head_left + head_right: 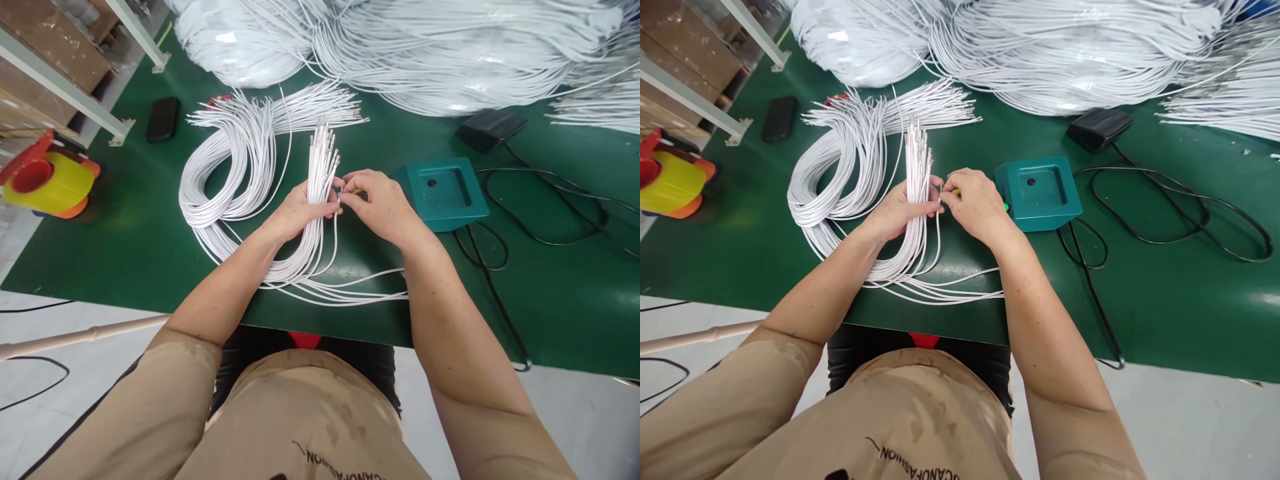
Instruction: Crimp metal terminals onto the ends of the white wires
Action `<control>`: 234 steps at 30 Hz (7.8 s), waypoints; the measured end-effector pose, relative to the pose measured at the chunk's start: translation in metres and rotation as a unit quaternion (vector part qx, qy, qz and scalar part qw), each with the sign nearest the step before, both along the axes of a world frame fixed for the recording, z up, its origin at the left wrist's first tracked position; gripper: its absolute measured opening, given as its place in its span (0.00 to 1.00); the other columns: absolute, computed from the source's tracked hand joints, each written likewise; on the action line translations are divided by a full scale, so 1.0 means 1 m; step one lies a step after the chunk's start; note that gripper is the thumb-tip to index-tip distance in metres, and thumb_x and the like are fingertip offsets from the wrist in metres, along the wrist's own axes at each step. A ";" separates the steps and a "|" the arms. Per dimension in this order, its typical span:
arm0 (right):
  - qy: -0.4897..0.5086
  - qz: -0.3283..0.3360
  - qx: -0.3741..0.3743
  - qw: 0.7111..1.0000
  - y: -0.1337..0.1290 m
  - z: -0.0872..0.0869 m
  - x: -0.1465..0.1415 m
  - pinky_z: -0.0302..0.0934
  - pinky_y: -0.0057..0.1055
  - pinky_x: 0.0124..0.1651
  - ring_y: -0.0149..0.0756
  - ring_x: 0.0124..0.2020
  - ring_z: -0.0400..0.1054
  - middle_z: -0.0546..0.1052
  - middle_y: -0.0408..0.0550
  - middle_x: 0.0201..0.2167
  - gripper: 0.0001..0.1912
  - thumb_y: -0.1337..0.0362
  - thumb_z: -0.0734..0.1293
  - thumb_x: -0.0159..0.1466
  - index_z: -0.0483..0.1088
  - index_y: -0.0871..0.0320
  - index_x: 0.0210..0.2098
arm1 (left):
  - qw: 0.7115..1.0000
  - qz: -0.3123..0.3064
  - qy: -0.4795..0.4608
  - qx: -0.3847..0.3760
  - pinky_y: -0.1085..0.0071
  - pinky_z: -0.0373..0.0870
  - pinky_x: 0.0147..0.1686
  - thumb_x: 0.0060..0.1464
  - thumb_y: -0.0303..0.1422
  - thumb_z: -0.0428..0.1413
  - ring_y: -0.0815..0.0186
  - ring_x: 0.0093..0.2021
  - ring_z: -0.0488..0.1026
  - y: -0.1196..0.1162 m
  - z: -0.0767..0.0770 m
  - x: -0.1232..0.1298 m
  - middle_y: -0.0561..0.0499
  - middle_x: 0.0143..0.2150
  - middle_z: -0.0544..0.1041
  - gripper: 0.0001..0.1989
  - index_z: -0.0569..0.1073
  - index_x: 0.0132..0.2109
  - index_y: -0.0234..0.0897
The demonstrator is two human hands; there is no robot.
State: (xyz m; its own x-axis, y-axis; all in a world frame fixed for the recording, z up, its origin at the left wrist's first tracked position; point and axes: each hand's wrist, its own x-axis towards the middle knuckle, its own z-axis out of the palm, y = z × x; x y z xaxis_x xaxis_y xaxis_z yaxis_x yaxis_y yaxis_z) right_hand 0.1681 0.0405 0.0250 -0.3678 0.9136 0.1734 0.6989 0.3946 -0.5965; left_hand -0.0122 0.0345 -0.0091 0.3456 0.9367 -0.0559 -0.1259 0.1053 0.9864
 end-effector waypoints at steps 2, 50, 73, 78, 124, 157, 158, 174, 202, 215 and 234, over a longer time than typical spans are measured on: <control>-0.009 0.008 0.035 0.999 -0.002 -0.001 0.000 0.61 0.43 0.51 0.45 0.47 0.70 0.79 0.51 0.44 0.07 0.68 0.63 0.62 0.74 0.57 0.31 | 1.000 0.006 0.002 -0.004 0.73 0.71 0.37 0.45 0.28 0.66 0.71 0.33 0.75 0.001 -0.001 0.000 0.55 0.33 0.74 0.22 0.73 0.49 0.35; -0.103 0.172 0.026 0.979 -0.027 0.020 -0.013 0.63 0.38 0.46 0.43 0.42 0.70 0.79 0.52 0.36 0.11 0.62 0.64 0.66 0.77 0.57 0.32 | 0.992 0.084 -0.041 -0.082 0.73 0.68 0.35 0.37 0.28 0.69 0.70 0.35 0.74 0.000 0.005 -0.004 0.50 0.40 0.78 0.27 0.71 0.46 0.33; 0.351 -0.062 -0.186 0.915 -0.008 0.004 -0.011 0.53 0.25 0.22 0.26 0.19 0.61 0.73 0.40 0.22 0.08 0.60 0.70 0.55 0.71 0.58 0.25 | 0.996 0.032 -0.041 -0.067 0.74 0.68 0.37 0.40 0.35 0.70 0.72 0.34 0.73 -0.007 0.006 0.004 0.54 0.32 0.74 0.20 0.70 0.36 0.33; 0.388 -0.056 -0.198 0.898 -0.009 0.005 -0.014 0.55 0.25 0.23 0.26 0.21 0.62 0.75 0.41 0.24 0.08 0.59 0.71 0.54 0.73 0.58 0.27 | 0.995 0.072 -0.031 -0.057 0.75 0.66 0.31 0.41 0.37 0.70 0.70 0.33 0.75 -0.009 0.006 0.007 0.54 0.30 0.73 0.20 0.69 0.36 0.33; -0.071 -0.003 0.208 0.976 -0.011 -0.002 -0.009 0.59 0.33 0.39 0.38 0.36 0.67 0.75 0.53 0.35 0.15 0.68 0.56 0.68 0.72 0.61 0.32 | 0.989 0.005 -0.106 -0.099 0.75 0.72 0.36 0.47 0.30 0.66 0.73 0.32 0.75 -0.007 0.007 0.002 0.53 0.35 0.75 0.24 0.73 0.53 0.36; -0.268 -0.217 0.174 0.922 0.004 -0.014 0.040 0.37 0.70 0.62 0.58 0.62 0.58 0.72 0.63 0.55 0.18 0.61 0.58 0.69 0.69 0.62 0.53 | 0.988 0.075 0.097 -0.099 0.67 0.75 0.39 0.43 0.24 0.65 0.64 0.33 0.80 0.001 0.004 0.005 0.51 0.32 0.77 0.22 0.73 0.48 0.31; -0.266 -0.216 0.174 0.923 0.004 -0.013 0.040 0.37 0.69 0.63 0.58 0.62 0.57 0.72 0.63 0.55 0.18 0.62 0.58 0.69 0.69 0.62 0.53 | 0.988 0.080 0.087 -0.103 0.68 0.74 0.38 0.43 0.24 0.65 0.64 0.33 0.80 0.001 0.006 0.004 0.51 0.32 0.77 0.22 0.73 0.47 0.31; -0.199 0.186 -0.074 0.959 -0.054 0.020 -0.031 0.58 0.32 0.26 0.36 0.22 0.68 0.76 0.52 0.21 0.12 0.66 0.68 0.61 0.74 0.58 0.21 | 0.992 0.068 -0.032 -0.103 0.70 0.69 0.42 0.38 0.28 0.70 0.66 0.43 0.76 0.001 0.006 -0.007 0.46 0.45 0.78 0.24 0.74 0.45 0.32; 0.523 -0.064 -0.375 0.763 -0.006 0.004 -0.015 0.55 0.24 0.21 0.23 0.17 0.57 0.63 0.37 0.14 0.11 0.64 0.73 0.49 0.67 0.59 0.18 | 0.996 0.078 -0.016 -0.029 0.74 0.67 0.30 0.41 0.33 0.69 0.69 0.31 0.76 -0.009 0.010 0.008 0.52 0.33 0.77 0.22 0.67 0.40 0.33; 0.507 -0.051 -0.416 0.753 -0.005 0.003 -0.011 0.53 0.25 0.22 0.25 0.16 0.56 0.57 0.33 0.13 0.19 0.51 0.77 0.48 0.69 0.59 0.22 | 1.000 0.010 -0.026 -0.008 0.63 0.76 0.40 0.44 0.36 0.68 0.63 0.34 0.79 -0.011 0.007 0.012 0.49 0.35 0.79 0.22 0.65 0.40 0.34; 0.485 -0.083 -0.335 0.803 -0.008 0.011 -0.008 0.66 0.28 0.35 0.26 0.23 0.65 0.75 0.42 0.21 0.11 0.60 0.75 0.51 0.79 0.62 0.31 | 0.998 0.032 -0.050 0.007 0.71 0.72 0.37 0.48 0.35 0.67 0.68 0.34 0.78 -0.008 0.003 0.005 0.53 0.35 0.77 0.33 0.66 0.59 0.38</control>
